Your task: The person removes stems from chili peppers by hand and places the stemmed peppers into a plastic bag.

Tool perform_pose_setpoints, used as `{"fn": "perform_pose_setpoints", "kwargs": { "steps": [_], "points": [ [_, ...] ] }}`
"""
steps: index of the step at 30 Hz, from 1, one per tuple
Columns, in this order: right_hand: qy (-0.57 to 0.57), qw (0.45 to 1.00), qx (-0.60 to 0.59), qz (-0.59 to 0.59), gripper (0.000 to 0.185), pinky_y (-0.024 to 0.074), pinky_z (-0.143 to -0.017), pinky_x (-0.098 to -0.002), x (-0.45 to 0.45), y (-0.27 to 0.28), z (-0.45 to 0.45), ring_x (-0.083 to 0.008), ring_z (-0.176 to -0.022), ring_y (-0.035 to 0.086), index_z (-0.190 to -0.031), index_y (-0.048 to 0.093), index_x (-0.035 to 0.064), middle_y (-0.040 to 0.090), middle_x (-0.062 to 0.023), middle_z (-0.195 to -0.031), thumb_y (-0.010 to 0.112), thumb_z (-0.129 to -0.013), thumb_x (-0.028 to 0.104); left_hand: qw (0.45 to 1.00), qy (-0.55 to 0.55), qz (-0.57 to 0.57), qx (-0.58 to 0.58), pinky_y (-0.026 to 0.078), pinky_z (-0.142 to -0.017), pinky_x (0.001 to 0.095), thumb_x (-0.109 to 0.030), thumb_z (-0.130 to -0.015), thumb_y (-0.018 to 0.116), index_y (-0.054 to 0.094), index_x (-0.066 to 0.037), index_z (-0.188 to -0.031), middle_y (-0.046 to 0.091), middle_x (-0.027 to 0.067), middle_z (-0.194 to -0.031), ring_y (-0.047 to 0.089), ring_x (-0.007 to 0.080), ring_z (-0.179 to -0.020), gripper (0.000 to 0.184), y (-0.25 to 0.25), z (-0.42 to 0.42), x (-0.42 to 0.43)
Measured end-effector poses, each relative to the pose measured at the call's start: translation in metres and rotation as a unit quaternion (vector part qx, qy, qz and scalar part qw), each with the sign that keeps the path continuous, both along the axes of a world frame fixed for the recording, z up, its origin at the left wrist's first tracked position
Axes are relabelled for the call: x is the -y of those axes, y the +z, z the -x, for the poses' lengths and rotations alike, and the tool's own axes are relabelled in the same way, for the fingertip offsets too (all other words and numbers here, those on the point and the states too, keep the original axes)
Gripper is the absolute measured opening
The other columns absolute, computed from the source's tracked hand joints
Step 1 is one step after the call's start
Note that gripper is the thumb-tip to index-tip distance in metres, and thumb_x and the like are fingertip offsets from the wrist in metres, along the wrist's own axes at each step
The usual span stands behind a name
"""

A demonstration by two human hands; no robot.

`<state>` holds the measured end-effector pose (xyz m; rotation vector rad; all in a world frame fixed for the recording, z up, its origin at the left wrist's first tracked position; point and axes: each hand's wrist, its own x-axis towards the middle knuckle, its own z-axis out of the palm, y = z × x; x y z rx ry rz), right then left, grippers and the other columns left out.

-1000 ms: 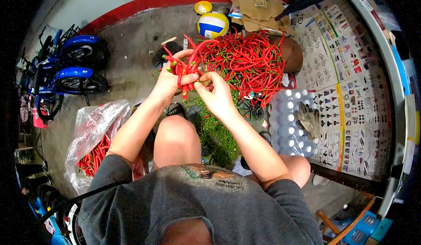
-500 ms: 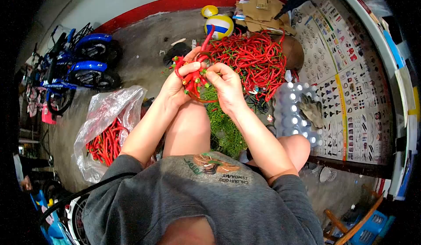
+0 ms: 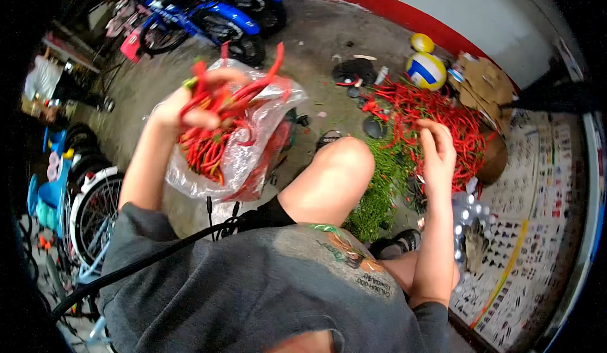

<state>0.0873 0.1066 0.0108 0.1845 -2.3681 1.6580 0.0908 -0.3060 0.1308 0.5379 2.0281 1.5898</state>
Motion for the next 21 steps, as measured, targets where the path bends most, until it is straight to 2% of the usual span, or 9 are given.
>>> {"fn": "perform_pose_setpoints", "kwargs": {
  "steps": [2,4,6,8,10,11,14,17,21],
  "points": [
    [-0.044,0.993,0.061,0.093,0.025,0.0399,-0.081,-0.0234,-0.007,-0.023,0.004,-0.0110,-0.089,0.052,-0.109,0.054,-0.0004,0.057,-0.0067,-0.105,0.052,-0.087,0.010,0.995,0.003,0.060,-0.073,0.046,-0.070,0.0275,-0.010,-0.056,0.080,0.049,0.000,-0.114,0.057,0.0055,-0.101,0.055,0.0128,-0.083,0.066,0.003,-0.027,0.039],
    [-0.037,0.990,0.105,0.091,0.023,0.0403,-0.080,-0.0241,-0.010,-0.027,0.007,-0.0106,-0.088,0.051,-0.107,0.055,-0.0001,0.056,-0.0052,-0.102,0.052,-0.087,0.010,0.988,0.043,0.141,0.035,0.046,-0.074,0.0305,-0.006,-0.051,0.076,0.055,-0.003,-0.108,0.060,0.0015,-0.089,0.056,0.0163,-0.078,0.060,-0.014,-0.050,0.074],
    [-0.013,0.994,0.104,0.018,0.019,0.0414,-0.077,-0.0239,-0.005,-0.024,0.006,-0.0106,-0.086,0.051,-0.102,0.057,0.0001,0.054,-0.0044,-0.098,0.052,-0.086,0.009,0.939,0.076,0.300,0.151,0.047,-0.072,0.0340,-0.004,-0.058,0.068,0.055,-0.005,-0.105,0.063,0.0060,-0.085,0.060,0.0221,-0.077,0.049,-0.025,-0.059,0.091],
    [-0.001,0.995,0.101,0.009,0.017,0.0415,-0.075,-0.0232,-0.003,-0.031,0.007,-0.0103,-0.085,0.051,-0.100,0.058,0.0001,0.053,-0.0039,-0.096,0.052,-0.086,0.008,0.809,0.093,0.569,-0.109,0.048,-0.069,0.0394,-0.004,-0.065,0.057,0.054,-0.008,-0.108,0.063,0.0137,-0.086,0.061,0.0302,-0.080,0.043,-0.099,-0.058,0.142],
    [0.004,0.995,0.097,0.004,0.015,0.0417,-0.073,-0.0225,-0.001,-0.035,0.006,-0.0100,-0.083,0.051,-0.097,0.058,0.0001,0.052,-0.0034,-0.094,0.052,-0.086,0.008,0.710,0.142,0.667,-0.174,0.047,-0.069,0.0449,-0.006,-0.069,0.050,0.052,-0.012,-0.112,0.060,0.0186,-0.088,0.058,0.0359,-0.082,0.043,-0.122,-0.051,0.147],
    [0.008,0.996,0.085,-0.001,0.015,0.0414,-0.070,-0.0220,-0.002,-0.035,0.006,-0.0093,-0.081,0.050,-0.097,0.059,0.0001,0.052,-0.0030,-0.094,0.052,-0.086,0.008,0.699,0.191,0.645,-0.244,0.047,-0.069,0.0450,-0.007,-0.069,0.051,0.052,-0.016,-0.113,0.060,0.0173,-0.090,0.059,0.0349,-0.081,0.045,-0.139,-0.045,0.155],
    [0.016,0.997,0.071,-0.012,0.015,0.0401,-0.065,-0.0212,-0.009,-0.039,0.003,-0.0074,-0.073,0.048,-0.096,0.059,0.0000,0.051,-0.0017,-0.093,0.051,-0.086,0.009,0.677,0.315,0.626,-0.223,0.048,-0.071,0.0438,-0.008,-0.071,0.051,0.050,-0.018,-0.116,0.060,0.0170,-0.093,0.060,0.0348,-0.083,0.046,-0.130,-0.014,0.142],
    [0.003,0.994,0.105,0.008,0.016,0.0387,-0.064,-0.0211,-0.014,-0.049,0.004,-0.0062,-0.070,0.046,-0.096,0.058,0.0005,0.052,0.0006,-0.085,0.051,-0.087,0.011,0.654,0.328,0.664,-0.153,0.048,-0.075,0.0437,-0.013,-0.076,0.048,0.048,-0.019,-0.121,0.059,0.0180,-0.098,0.060,0.0346,-0.088,0.045,-0.130,0.026,0.150],
    [0.018,0.991,0.133,0.016,0.017,0.0388,-0.066,-0.0211,-0.008,-0.048,0.006,-0.0070,-0.071,0.046,-0.099,0.058,0.0021,0.053,0.0010,-0.083,0.051,-0.087,0.013,0.651,0.335,0.653,-0.193,0.048,-0.077,0.0437,-0.015,-0.075,0.050,0.048,-0.018,-0.121,0.057,0.0199,-0.104,0.059,0.0370,-0.088,0.046,-0.143,0.042,0.152]
  ]
}}
